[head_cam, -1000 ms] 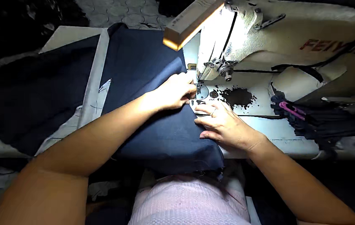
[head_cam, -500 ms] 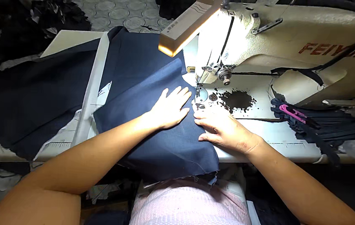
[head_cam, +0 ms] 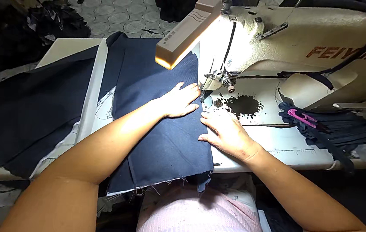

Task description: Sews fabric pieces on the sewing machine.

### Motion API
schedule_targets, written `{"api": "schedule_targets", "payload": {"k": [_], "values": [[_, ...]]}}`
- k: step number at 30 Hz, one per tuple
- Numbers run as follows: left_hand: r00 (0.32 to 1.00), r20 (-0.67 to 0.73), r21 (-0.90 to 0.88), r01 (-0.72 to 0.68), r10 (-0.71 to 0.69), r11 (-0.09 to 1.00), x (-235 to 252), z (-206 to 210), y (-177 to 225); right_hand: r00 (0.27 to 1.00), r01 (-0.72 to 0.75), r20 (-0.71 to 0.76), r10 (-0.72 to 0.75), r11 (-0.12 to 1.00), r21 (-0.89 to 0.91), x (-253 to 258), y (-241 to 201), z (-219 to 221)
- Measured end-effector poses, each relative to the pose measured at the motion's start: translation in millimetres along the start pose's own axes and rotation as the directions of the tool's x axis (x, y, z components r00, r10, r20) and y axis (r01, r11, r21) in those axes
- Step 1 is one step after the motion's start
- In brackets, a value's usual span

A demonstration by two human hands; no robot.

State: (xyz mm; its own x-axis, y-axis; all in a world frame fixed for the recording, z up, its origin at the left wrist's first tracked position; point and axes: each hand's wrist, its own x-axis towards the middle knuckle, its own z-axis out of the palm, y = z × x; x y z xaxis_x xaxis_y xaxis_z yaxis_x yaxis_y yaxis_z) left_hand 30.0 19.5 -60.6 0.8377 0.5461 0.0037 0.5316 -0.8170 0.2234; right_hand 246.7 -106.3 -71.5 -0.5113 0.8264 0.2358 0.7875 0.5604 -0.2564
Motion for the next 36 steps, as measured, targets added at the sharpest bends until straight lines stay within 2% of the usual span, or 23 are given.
{"api": "schedule_targets", "payload": {"k": [5,27,32,36], "values": [[1.000,-0.001,-0.005,-0.008,0.008,1.000,4,-1,-2,0.999,-0.037,0.003,0.037,0.999,0.018,1,0,0],[0.999,-0.009,-0.011,-0.050,0.050,0.999,7,-6,-6,0.999,-0.035,-0.017,0.035,0.999,0.029,6,-1,1],[1.000,0.007,0.008,-0.020,0.020,1.000,15,-5,-17,0.999,-0.047,-0.003,0.047,0.999,0.008,11,5,4],[0.996,0.041,0.060,0.078,-0.080,0.995,17,-9,-14,0.997,-0.068,0.028,0.067,0.997,0.046,13,4,1]]}}
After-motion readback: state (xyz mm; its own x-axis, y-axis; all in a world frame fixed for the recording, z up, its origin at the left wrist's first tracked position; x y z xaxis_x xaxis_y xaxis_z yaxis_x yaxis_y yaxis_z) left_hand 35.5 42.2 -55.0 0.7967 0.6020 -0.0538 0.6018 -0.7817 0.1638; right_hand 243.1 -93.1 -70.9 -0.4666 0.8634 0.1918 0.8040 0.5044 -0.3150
